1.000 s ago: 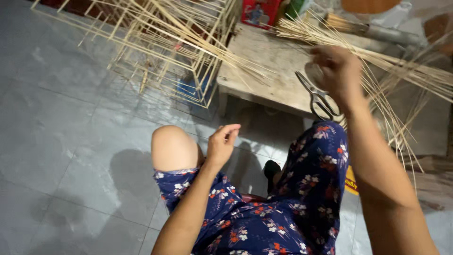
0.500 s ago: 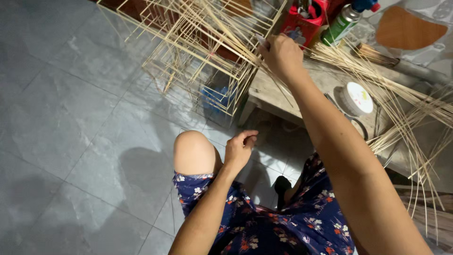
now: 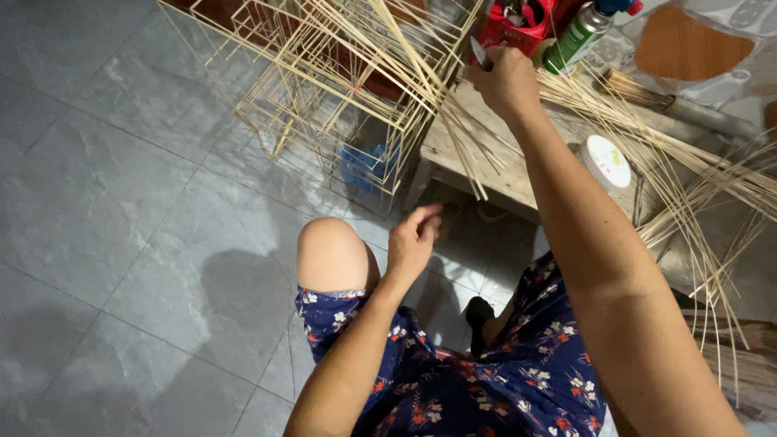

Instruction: The person sits on the floor and repeatedly picks up thin bamboo sticks, sharpens one end using a small knife, and places the finished sticks into a nearby bamboo frame. The person handles the sticks one at a time and uses a knife to taper the ends.

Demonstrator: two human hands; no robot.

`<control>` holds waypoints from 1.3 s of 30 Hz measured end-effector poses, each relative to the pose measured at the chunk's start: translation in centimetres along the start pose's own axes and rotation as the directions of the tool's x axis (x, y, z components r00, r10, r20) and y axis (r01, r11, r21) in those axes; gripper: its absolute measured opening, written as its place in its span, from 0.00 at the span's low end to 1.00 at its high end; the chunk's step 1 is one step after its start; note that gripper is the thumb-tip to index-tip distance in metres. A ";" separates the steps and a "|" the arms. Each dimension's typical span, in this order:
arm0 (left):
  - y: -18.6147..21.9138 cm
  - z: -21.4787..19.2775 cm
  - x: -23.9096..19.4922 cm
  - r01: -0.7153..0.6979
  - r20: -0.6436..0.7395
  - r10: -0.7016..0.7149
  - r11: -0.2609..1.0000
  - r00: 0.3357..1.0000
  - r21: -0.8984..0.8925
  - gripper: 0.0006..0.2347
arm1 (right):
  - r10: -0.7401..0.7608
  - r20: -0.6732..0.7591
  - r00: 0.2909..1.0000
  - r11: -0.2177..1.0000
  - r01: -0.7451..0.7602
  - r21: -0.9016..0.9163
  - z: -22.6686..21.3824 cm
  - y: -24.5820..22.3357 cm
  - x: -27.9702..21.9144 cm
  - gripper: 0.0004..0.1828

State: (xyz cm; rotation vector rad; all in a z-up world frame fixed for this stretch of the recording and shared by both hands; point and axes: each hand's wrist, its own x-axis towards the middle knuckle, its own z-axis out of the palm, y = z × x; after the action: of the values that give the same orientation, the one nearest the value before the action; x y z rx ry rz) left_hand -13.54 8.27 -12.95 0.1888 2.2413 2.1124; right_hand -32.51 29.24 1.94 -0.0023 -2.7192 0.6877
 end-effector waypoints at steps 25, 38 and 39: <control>2.1 7.5 18.3 0.272 0.138 -0.268 0.567 0.953 -0.777 0.11 | 0.311 0.037 0.950 0.932 -0.313 0.184 -9.3 3.6 -11.8 0.09; 1.6 5.7 17.8 0.108 -0.017 -0.145 0.807 0.989 -0.581 0.19 | 0.534 -0.033 0.845 0.491 -0.278 0.825 -14.6 2.6 -30.7 0.04; 2.6 5.3 16.7 0.036 -0.091 -0.100 0.844 0.991 -0.536 0.17 | 0.499 -0.040 0.866 0.508 -0.255 0.823 -14.6 2.0 -31.3 0.04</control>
State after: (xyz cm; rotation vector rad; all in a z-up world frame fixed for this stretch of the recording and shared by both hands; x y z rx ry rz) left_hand -29.33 15.79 -9.95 -0.0445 1.5755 2.6571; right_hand 1.55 35.14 3.11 -0.4674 -1.9033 1.8478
